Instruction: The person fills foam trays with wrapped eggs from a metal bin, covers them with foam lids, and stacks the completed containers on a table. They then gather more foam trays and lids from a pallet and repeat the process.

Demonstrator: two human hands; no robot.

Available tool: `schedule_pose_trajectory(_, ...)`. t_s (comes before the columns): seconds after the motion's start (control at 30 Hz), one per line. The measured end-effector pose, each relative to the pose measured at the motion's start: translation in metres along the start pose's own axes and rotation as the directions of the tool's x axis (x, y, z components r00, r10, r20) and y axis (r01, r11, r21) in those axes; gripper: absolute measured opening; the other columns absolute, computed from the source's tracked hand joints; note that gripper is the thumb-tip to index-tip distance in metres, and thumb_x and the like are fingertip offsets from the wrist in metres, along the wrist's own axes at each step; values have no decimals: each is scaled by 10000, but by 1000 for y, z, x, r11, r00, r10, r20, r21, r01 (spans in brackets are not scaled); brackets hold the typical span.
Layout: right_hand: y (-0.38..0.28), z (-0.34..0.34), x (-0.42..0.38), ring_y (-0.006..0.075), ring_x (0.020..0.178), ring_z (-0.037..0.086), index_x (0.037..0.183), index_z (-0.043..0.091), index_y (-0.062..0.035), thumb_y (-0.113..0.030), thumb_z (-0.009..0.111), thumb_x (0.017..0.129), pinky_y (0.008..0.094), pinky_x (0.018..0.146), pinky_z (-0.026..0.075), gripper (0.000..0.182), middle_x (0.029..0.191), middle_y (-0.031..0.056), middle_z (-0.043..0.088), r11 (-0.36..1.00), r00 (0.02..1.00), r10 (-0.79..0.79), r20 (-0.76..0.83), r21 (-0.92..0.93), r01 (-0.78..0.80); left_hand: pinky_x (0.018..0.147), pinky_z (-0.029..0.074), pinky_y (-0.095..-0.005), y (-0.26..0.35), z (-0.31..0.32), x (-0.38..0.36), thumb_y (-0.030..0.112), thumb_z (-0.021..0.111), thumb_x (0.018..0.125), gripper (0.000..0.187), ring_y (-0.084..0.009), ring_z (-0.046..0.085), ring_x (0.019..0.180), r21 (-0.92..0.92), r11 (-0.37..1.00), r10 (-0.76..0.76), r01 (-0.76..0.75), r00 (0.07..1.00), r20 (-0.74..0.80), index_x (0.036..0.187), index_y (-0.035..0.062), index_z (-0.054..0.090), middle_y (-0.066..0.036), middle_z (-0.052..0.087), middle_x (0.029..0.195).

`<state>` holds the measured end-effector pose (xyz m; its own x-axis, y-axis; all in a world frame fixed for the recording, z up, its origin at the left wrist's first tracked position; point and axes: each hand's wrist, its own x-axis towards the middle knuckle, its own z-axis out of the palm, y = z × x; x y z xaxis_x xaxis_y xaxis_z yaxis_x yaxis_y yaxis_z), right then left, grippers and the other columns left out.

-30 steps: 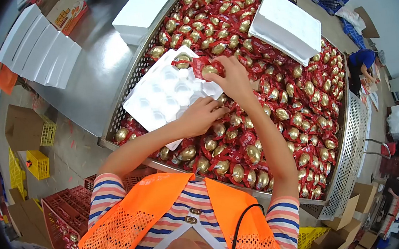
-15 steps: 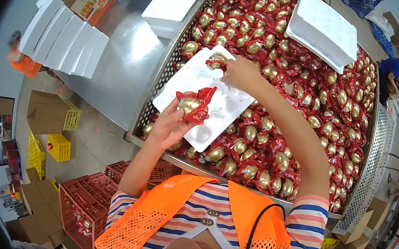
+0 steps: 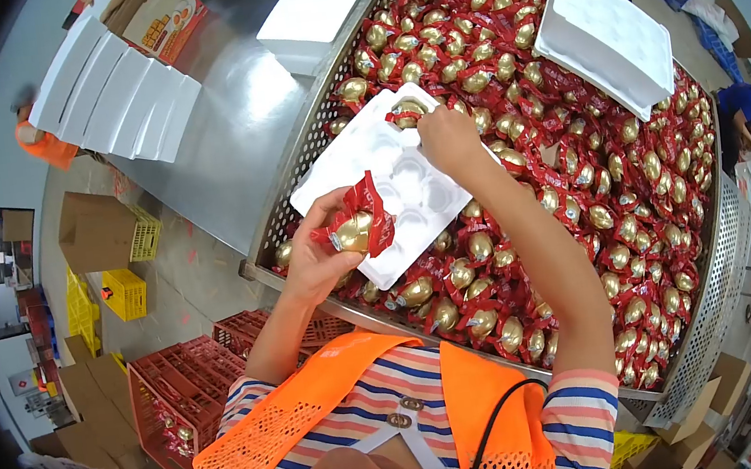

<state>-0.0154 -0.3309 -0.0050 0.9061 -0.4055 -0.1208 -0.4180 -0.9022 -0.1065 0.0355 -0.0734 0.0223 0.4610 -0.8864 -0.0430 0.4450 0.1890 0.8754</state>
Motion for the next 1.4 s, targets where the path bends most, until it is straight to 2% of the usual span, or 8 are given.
schedule_pose_trajectory(0.13,3,-12,-28,315,842,687,984,676,10,-295,724,827,398,760,559,346,944,177,669,993,989,79,-123,96,-68,942,505,-293,-4,3,-2,-68,736,767,653,-148,599,1062,8,1000,-6,7,995,-96,1351,-2,450,-71,584,1206)
schedule_pose_trajectory(0.27,-32,-60,-84,210,889,648,1161,626,-36,-205,695,848,338,731,548,362,1024,100,626,570,987,10,-158,812,124,940,512,-292,-10,2,-4,-76,743,765,655,-155,592,1092,104,993,67,-52,986,-151,1347,0,452,-78,581,1224)
schedule_pose_trajectory(0.53,-44,-48,-104,97,777,648,1047,658,29,-231,683,905,246,656,526,297,896,68,683,76,994,-76,80,994,-74,988,506,-347,-7,-7,-2,-25,697,833,567,-205,587,1154,-244,965,-110,96,993,-43,1343,-7,450,-116,579,1264)
schedule_pose_trajectory(0.77,-41,-41,-103,99,776,651,1109,653,12,-190,567,984,234,676,509,253,910,56,684,-30,971,-180,157,986,-165,1010,490,-386,0,-34,1,68,633,901,449,-240,598,1153,-402,904,-179,147,983,-42,1308,-39,477,-158,587,1257)
schedule_pose_trajectory(0.93,-15,-39,-116,116,845,652,1145,651,-17,-195,571,975,258,723,510,260,926,52,684,43,986,-77,145,989,-142,766,518,-281,26,-59,33,152,692,836,369,-199,664,883,488,852,-47,190,956,-290,1152,-16,604,-99,667,1044)
schedule_pose_trajectory(1.03,1,-29,-126,111,858,649,1150,657,-33,-195,581,968,252,726,507,255,922,40,685,47,990,-24,139,989,-137,759,486,-327,17,-71,49,199,740,778,390,-231,628,868,972,234,123,16,991,-46,1094,-8,639,-104,632,967)
schedule_pose_trajectory(1.27,26,-11,-150,103,887,646,1159,647,-30,-188,581,969,242,744,505,256,969,48,679,35,982,14,190,981,-190,760,462,-380,34,-67,60,213,735,769,417,-317,578,881,978,196,-13,-70,997,74,1107,-3,623,-148,561,956)
schedule_pose_trajectory(1.4,35,-9,-158,100,909,642,1160,639,-14,-197,585,971,241,753,503,269,1002,48,678,56,979,51,196,978,-199,784,467,-434,39,-64,58,205,733,768,391,-363,578,929,993,-110,-167,-48,986,29,1070,-10,610,-162,548,1001)
